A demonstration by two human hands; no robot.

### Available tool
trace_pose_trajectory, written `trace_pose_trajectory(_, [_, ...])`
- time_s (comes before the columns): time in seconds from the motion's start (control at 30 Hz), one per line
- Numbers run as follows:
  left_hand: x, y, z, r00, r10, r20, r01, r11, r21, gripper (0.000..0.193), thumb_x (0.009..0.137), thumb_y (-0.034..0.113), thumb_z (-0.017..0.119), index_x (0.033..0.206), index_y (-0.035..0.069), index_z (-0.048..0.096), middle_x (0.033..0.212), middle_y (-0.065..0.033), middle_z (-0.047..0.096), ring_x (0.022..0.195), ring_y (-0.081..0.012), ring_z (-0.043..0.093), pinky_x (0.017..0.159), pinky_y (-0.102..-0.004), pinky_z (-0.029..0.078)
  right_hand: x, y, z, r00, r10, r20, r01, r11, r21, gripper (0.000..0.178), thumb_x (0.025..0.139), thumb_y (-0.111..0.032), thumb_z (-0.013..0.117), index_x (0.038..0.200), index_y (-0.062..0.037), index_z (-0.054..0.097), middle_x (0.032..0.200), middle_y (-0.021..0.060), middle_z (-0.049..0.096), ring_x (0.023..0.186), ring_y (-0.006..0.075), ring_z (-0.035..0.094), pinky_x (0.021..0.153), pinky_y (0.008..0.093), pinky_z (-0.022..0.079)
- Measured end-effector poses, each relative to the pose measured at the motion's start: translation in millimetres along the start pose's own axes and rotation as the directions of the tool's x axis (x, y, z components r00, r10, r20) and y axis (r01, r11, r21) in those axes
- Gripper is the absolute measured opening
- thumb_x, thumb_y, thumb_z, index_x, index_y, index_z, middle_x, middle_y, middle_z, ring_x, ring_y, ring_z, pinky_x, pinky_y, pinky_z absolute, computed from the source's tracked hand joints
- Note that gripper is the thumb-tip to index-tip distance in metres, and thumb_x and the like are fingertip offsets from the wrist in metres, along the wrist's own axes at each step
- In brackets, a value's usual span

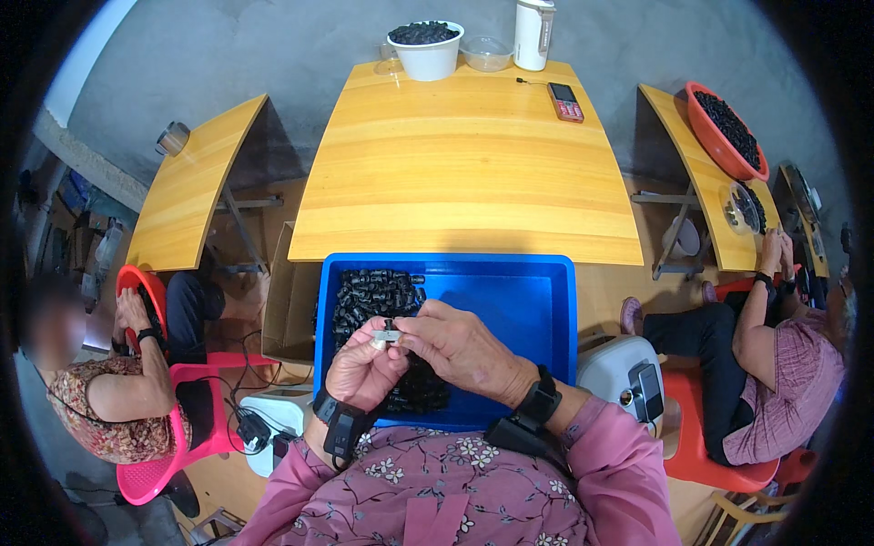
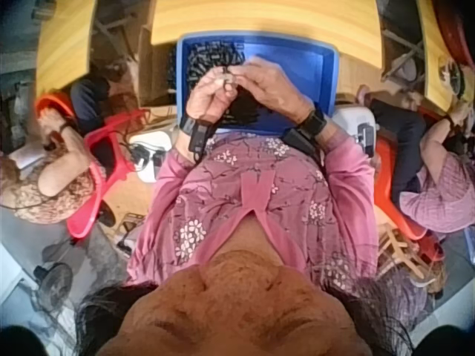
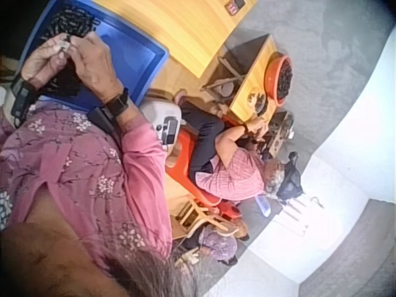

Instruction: The recorder is inserting white plastic plugs into small black plastic housings using a pink plastic strip to aid the assembly.

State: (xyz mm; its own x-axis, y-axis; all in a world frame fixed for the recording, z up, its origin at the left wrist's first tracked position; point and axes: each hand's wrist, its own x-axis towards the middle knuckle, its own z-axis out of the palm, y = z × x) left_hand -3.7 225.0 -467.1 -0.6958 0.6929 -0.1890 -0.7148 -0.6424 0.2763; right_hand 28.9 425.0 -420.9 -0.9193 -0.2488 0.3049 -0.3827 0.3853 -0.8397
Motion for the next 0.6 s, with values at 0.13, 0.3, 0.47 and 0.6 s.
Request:
trace_pose_trajectory(0.13, [0.0,-0.1,-1.6,1.0,-0.002,-0.005,0.002,1.0,0.001,0.026,0.087,0.0,0.066,0.112,0.003,0.06,0.108,-0.0145,0.067,0.092,-0.0217,0.065,0.078,-0.0308,0.053,-0.3,0.1,0.0,1.0,0.005,0.014,-0.005,1.0,0.003,0.026,0.095,-0.015,0.061,0.118,-0.0036,0.064,0.085,0.0129,0.057,0.074,0.0297,0.061,0.065,0.0376,0.051])
trace_pose_trajectory(0.3, [-0.5,0.9,-4.5,1.0,-0.01,0.013,0.01,1.0,0.004,0.027,0.086,0.0,0.067,0.112,0.004,0.06,0.108,-0.0137,0.067,0.09,-0.0212,0.064,0.075,-0.0307,0.051,0.5,0.0,1.1,1.0,0.005,0.018,-0.005,1.0,-0.003,0.025,0.095,-0.015,0.061,0.117,-0.0048,0.064,0.084,0.0128,0.056,0.074,0.0297,0.061,0.066,0.0378,0.051])
trace_pose_trajectory(0.47, [-0.8,0.3,-0.3,1.0,0.006,0.003,-0.006,1.0,0.023,0.024,0.087,0.002,0.066,0.111,0.004,0.06,0.104,-0.012,0.066,0.087,-0.0197,0.061,0.073,-0.0314,0.049,-0.3,3.1,3.5,1.0,-0.015,0.005,0.015,1.0,0.001,0.025,0.095,-0.015,0.062,0.118,-0.0051,0.064,0.084,0.0128,0.056,0.073,0.0299,0.061,0.065,0.0374,0.051])
trace_pose_trajectory(0.6, [-1.6,0.1,3.2,0.999,0.021,-0.029,-0.021,1.0,0.017,0.021,0.089,0.004,0.066,0.11,0.004,0.06,0.102,-0.0105,0.064,0.084,-0.0184,0.058,0.072,-0.0318,0.048,-0.4,5.4,4.3,0.998,-0.05,-0.033,0.051,0.999,0.01,0.025,0.094,-0.013,0.063,0.117,-0.0044,0.065,0.085,0.0131,0.057,0.073,0.0301,0.061,0.065,0.0368,0.051])
